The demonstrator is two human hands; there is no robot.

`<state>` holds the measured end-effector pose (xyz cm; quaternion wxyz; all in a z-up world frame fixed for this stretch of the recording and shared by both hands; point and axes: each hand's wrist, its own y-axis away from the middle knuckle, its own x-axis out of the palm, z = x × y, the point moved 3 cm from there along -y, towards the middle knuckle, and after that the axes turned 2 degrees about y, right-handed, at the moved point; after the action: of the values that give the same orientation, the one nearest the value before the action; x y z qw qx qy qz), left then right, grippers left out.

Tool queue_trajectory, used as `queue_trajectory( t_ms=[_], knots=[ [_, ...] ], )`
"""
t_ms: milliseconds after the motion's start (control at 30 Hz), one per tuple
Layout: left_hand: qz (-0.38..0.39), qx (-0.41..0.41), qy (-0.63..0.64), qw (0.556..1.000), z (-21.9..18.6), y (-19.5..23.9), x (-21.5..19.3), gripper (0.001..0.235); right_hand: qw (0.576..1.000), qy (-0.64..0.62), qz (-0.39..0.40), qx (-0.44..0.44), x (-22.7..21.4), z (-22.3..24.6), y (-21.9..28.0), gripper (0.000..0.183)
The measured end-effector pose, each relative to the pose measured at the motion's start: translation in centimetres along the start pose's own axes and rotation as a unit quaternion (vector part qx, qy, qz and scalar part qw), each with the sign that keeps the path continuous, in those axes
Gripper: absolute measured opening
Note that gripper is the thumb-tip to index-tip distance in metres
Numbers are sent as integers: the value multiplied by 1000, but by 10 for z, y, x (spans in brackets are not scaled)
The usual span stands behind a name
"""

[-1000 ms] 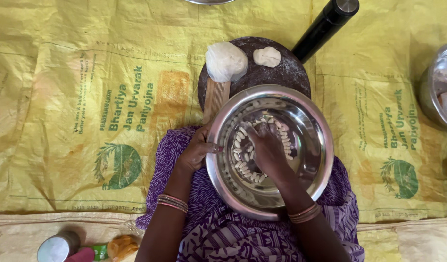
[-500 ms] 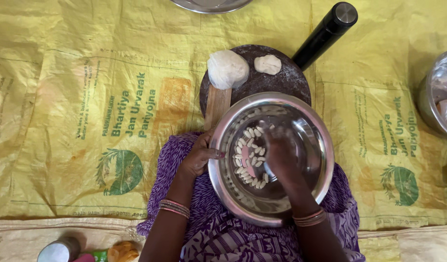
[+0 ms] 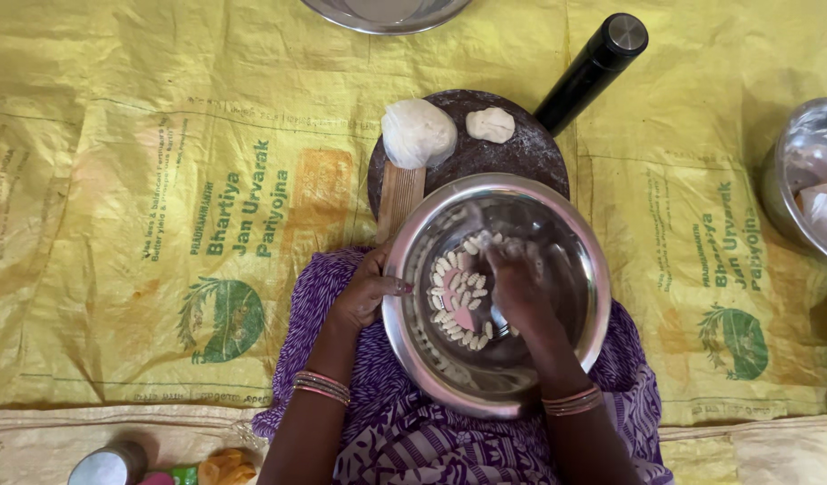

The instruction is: The person sits on the floor and uses their hands to tear small pieces from a dough ball, then rolls them into small cylindrical shapes and places them into a metal bowl. The process is repeated continuously.

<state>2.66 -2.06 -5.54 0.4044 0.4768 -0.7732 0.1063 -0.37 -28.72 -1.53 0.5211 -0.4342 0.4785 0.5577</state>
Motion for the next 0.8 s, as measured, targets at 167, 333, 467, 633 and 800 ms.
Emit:
queue_trajectory(
  t_ms=[167, 333, 467, 633, 800],
  knots=[
    [-29, 3, -53, 998, -5, 6, 5, 90, 991, -47, -118, 32, -22, -13, 0, 62],
    [-25, -9, -52, 998, -9, 3, 14, 91, 983, -79, -164, 39, -45, -35, 18, 45],
    [-20, -15, -36, 999, -12, 4, 17, 92, 974, -115, -190, 51, -46, -37, 22, 37],
    [-11, -97, -134, 986, -22, 9, 29, 87, 928, -193, -313, 62, -49, -64, 23, 32],
    [-58, -131, -224, 964, -43, 29, 49, 77, 874, -221, -431, 34, -50, -104, 38, 31]
  ],
)
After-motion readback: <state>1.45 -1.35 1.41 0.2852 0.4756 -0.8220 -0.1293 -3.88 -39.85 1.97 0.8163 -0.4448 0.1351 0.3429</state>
